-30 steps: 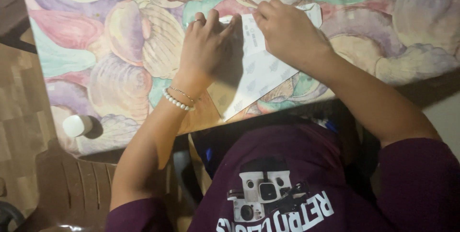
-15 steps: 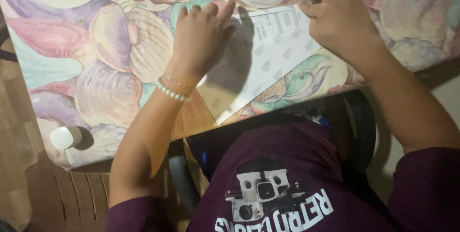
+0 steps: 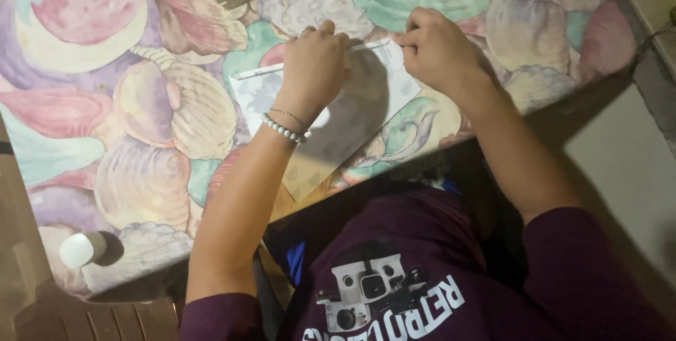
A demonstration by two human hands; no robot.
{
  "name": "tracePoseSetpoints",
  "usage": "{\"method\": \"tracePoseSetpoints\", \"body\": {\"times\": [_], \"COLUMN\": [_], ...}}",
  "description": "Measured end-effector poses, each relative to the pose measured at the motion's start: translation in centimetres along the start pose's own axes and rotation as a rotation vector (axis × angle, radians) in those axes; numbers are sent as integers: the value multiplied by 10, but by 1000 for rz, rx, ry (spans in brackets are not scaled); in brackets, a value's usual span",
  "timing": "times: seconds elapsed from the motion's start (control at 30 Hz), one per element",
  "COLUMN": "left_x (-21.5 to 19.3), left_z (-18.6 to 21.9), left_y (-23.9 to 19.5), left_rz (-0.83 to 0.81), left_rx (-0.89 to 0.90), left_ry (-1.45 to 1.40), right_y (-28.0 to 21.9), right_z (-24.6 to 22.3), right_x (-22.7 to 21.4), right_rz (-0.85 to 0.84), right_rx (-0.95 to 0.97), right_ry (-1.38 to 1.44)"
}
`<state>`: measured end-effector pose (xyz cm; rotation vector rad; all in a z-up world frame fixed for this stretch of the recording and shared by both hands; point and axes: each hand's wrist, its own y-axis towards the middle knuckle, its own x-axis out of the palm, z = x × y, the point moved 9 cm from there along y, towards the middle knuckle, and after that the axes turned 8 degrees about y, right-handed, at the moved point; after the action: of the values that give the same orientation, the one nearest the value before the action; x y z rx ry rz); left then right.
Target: Folding printed paper sheets into a specific shape on a table.
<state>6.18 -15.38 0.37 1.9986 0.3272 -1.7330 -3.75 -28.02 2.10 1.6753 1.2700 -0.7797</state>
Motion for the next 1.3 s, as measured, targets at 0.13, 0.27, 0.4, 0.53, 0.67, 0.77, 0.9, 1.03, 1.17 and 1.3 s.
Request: {"method": "tracePoseSetpoints", "body": {"times": [0.13,0.27,0.4,0.53,0.67,0.77,0.9,1.03,1.17,1.3], "left_x": [-5,3,25,-11,-68,-149,-171,-160,-162,-155], "left_z": [-1,-11,-21,-33,-42,-41,-43,-45,-44,-45], "left_y": [-2,6,3,-19,-60,-93,-128,-147,-159,-162], "left_rz": [22,-52,-69,-217,-80,385,523,528,548,545], "left_rx": [1,-39,-57,-170,-230,-110,-255,-420,-441,-421], "left_ry": [-4,-145,-209,-417,-538,-807,-1015,-1046,-1027,-1041], "right_y": [-2,-15,-31,-46,-54,-46,-38,-49,-60,-52], "right_z": [-10,-46,-39,-70,-94,-108,-112,-129,-122,-135], "right_x": [-8,-34,-48,-95,-117,-123,-90,-64,-44,-40], "right_rz": [-62,-208,-10,212,327,392,338,281,287,279], "right_rx": [74,121,12,-243,-364,-426,-425,-392,-219,-214], "right_ry": [13,195,251,395,564,546,695,930,957,923]}}
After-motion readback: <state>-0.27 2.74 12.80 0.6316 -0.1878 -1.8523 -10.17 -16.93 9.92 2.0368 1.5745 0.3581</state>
